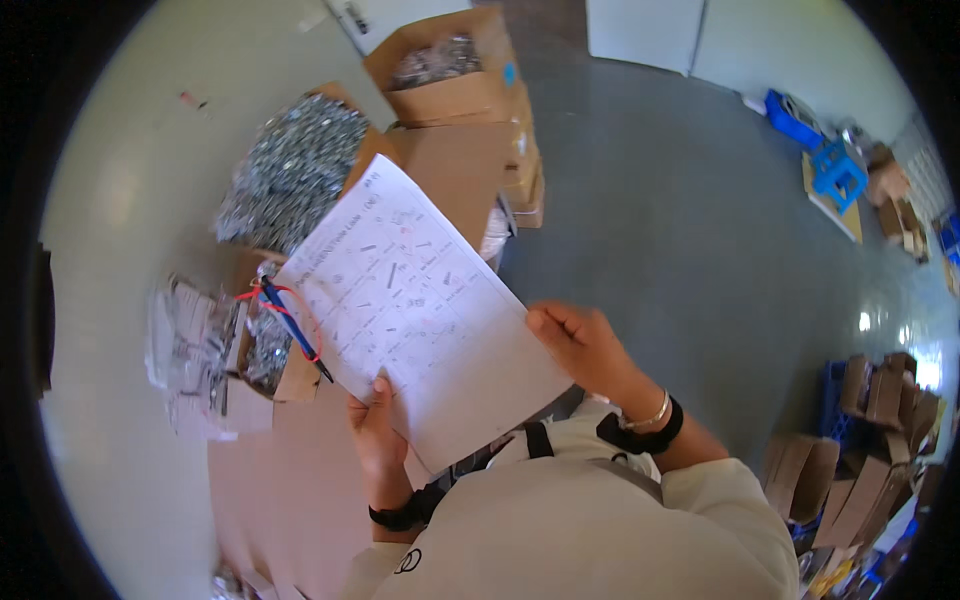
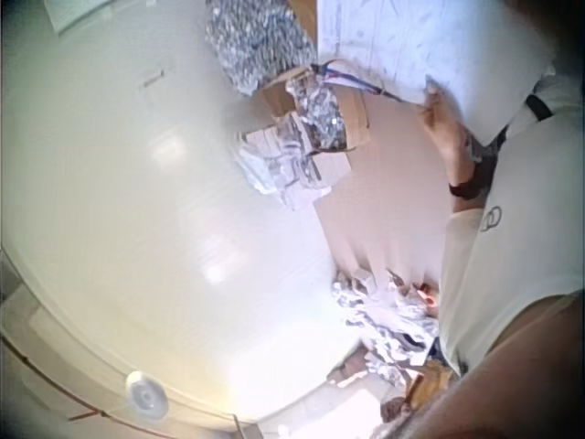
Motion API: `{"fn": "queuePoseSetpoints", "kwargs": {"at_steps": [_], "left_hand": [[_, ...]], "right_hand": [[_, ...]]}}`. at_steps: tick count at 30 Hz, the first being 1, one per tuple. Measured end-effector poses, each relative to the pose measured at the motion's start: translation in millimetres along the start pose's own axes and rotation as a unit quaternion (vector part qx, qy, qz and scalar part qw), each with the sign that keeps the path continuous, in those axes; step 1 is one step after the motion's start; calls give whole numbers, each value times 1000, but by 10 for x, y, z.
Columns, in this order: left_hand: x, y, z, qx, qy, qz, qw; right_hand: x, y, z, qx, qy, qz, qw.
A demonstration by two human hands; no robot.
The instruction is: Sorting and packing furniture hardware into plastic bags and cardboard boxes while checking a packing list.
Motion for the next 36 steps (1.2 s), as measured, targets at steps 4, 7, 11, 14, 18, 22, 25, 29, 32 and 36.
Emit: {"fn": "queuePoseSetpoints", "kwargs": {"at_steps": [4, 7, 11, 14, 18, 22, 25, 29, 32, 36], "left_hand": [[253, 43, -577, 15, -11, -19, 1000], [354, -176, -1147, 7, -42, -26, 999], [507, -612, -1813, 45, -76, 50, 995], [704, -908, -2265, 85, -98, 83, 988], [967, -1261, -2961, 157, -179, 94, 967], [1014, -1714, -3752, 257, -243, 117, 928], [798, -2288, -4501, 271, -289, 62, 916], [689, -2827, -4840, 266, -272, 83, 921], [648, -2934, -4916, 271, -233, 69, 931], [567, -3106, -4912, 267, -190, 88, 941]], "right_hand": [[55, 304, 920, -71, -81, -78, 991], [118, 402, 1753, -141, -84, -74, 984], [56, 573, 2517, -212, -29, -78, 974], [15, 722, 2759, -250, -35, -80, 964], [-60, 896, 2932, -267, -132, -113, 948], [-92, 715, 3211, -287, -113, -110, 945], [17, 133, 3823, -295, -58, -94, 949], [-149, -747, 4202, -191, -100, -167, 962], [-357, -912, 4231, -239, -105, -205, 944], [-262, -1094, 4205, -288, -103, -191, 933]]}}
Point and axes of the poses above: each hand's wrist, its own y-axis away from the middle knuckle, its own z-axis out of the back of the hand, x = y × z, the point moved 5 cm from there along -y, towards the middle knuckle, and after that the axes turned 15 degrees about z, right-handed, at the moved point
